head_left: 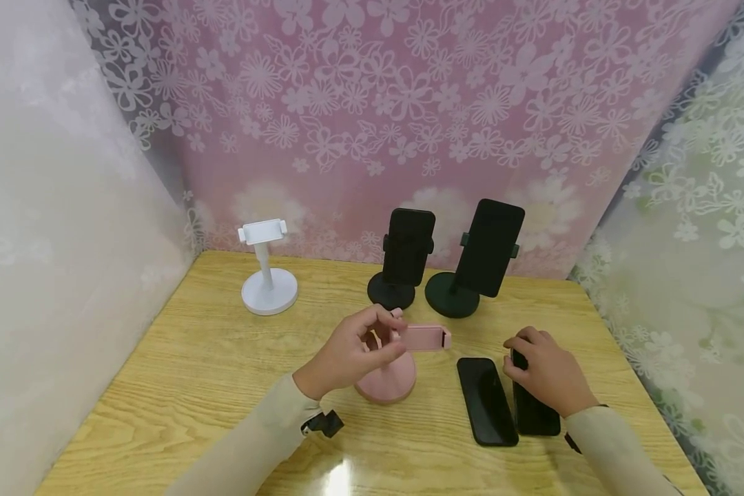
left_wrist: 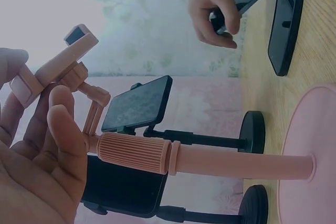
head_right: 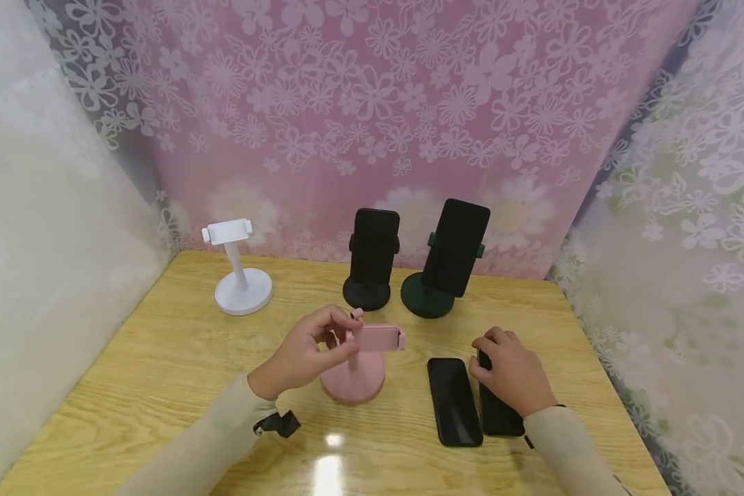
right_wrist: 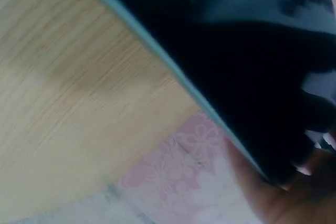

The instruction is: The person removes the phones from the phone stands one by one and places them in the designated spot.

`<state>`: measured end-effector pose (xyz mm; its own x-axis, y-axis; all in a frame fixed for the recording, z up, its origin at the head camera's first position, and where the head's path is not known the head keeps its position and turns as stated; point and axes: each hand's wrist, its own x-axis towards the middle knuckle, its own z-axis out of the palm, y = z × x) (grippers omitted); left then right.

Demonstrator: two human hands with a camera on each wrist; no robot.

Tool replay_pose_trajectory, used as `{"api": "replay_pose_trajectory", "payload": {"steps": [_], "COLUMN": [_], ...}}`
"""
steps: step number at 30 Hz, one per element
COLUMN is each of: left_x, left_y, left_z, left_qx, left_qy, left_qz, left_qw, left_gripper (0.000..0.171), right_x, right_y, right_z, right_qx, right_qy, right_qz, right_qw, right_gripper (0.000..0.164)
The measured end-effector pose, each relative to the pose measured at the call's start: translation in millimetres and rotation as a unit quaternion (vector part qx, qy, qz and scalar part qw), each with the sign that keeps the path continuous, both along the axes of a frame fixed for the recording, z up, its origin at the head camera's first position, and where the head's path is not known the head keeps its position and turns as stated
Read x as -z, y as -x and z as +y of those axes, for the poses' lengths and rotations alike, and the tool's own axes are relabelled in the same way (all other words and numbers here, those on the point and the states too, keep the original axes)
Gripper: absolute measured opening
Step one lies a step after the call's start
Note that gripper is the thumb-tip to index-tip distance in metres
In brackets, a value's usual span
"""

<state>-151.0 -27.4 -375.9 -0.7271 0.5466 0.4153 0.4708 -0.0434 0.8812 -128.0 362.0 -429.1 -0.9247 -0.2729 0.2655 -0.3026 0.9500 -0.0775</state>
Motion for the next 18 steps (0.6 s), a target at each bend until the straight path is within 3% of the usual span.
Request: {"api": "replay_pose_trajectory", "payload": {"steps": [5,8,18], "left_x": [-0.2,0.0,-1.5], "left_y": [-0.3,-0.2,0.1], "left_z": [-1,0,2], "left_qx": [-0.001,0.002,0.011], "left_qy": [-0.001,0.001,0.018], "left_qz": [-0.011,-0.012,-0.007], "left_qw": [0.9999,0.9999,0.9998], "left_gripper": [0.013,0.013,0.016], "right_x": [4.6,8.7,19.1], "right_y": [6.2,9.3,9.5], "right_z": [1,4,7], "right_qx": [0.045,0.051,0.028], "right_qy": [0.005,0.004,-0.021], "right_qz": [-0.136,-0.182,-0.182], "right_qw": [0.99,0.982,0.983], "right_gripper": [0.037,0.039,0.037]}}
